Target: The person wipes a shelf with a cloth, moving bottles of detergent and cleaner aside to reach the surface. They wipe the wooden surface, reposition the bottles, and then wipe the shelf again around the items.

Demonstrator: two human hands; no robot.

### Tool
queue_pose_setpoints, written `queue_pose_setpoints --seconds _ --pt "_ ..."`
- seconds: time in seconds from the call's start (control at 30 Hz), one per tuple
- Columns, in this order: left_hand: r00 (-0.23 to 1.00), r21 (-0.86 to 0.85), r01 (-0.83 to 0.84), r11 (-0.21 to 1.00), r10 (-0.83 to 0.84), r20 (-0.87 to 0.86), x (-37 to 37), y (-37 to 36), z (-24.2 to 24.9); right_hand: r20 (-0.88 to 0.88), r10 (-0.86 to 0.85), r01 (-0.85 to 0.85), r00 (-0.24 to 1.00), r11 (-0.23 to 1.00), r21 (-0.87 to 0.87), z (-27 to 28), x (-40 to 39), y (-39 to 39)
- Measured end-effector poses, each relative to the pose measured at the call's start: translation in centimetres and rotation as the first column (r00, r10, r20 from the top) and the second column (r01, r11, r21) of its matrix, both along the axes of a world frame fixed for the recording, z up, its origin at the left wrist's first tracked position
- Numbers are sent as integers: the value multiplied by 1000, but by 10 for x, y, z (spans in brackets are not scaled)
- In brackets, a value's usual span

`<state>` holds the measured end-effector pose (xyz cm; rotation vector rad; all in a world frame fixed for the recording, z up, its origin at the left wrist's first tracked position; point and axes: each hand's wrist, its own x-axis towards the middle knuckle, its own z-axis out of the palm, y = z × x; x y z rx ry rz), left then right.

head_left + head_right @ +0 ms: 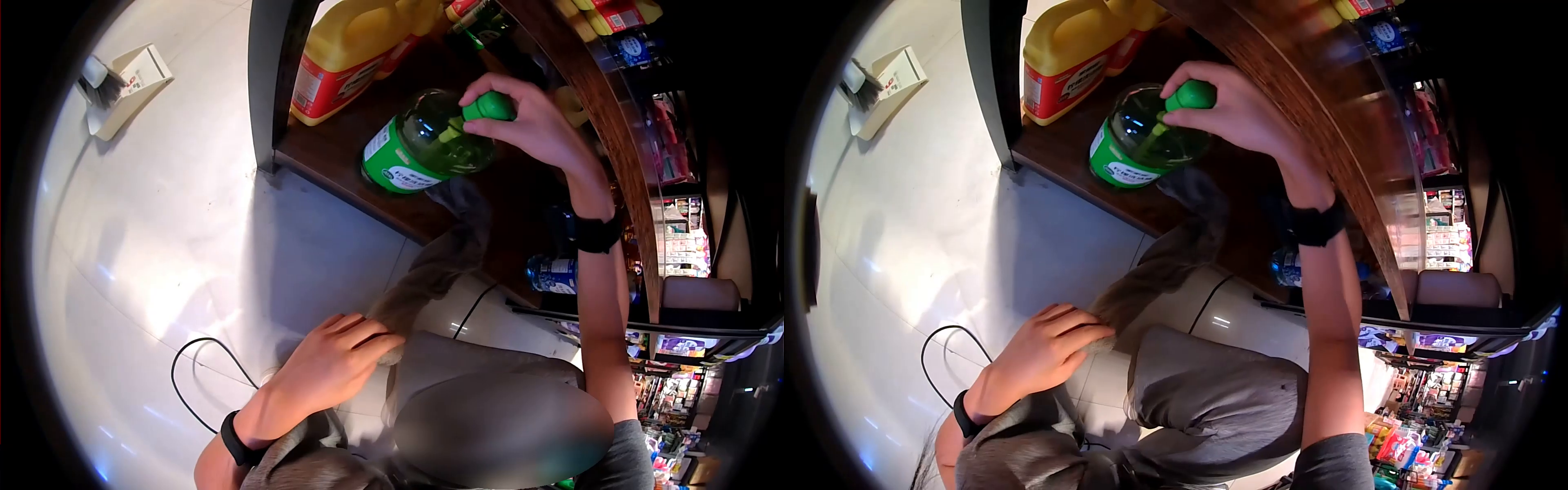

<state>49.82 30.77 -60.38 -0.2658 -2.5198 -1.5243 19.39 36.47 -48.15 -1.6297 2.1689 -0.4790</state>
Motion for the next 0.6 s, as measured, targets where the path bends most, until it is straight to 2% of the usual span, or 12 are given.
queue_pose_setpoints --seconds 0.07,0.17,0.27,0.3,0.43,0.6 --pt "1000 -1 -3 1000 3 14 -1 0 -1 63 16 -19 998 999 39 -1 -5 -6" --pt "1000 1 -1 1000 1 11 -2 -1 -5 105 -94 69 990 972 225 10 -2 -3" --pt "1000 -15 -12 1000 12 16 -4 -4 -9 395 16 -57 918 994 92 11 -24 1" --pt "1000 -22 -18 1000 19 15 -4 -5 -10 452 25 -43 892 999 29 0 -44 3" --pt "1000 -7 -23 1000 23 10 -7 -9 -26 201 -253 260 946 965 -13 -20 -100 -1" --pt "1000 18 -30 999 30 6 -14 -23 -38 236 -491 537 839 817 -211 -63 -206 -16"
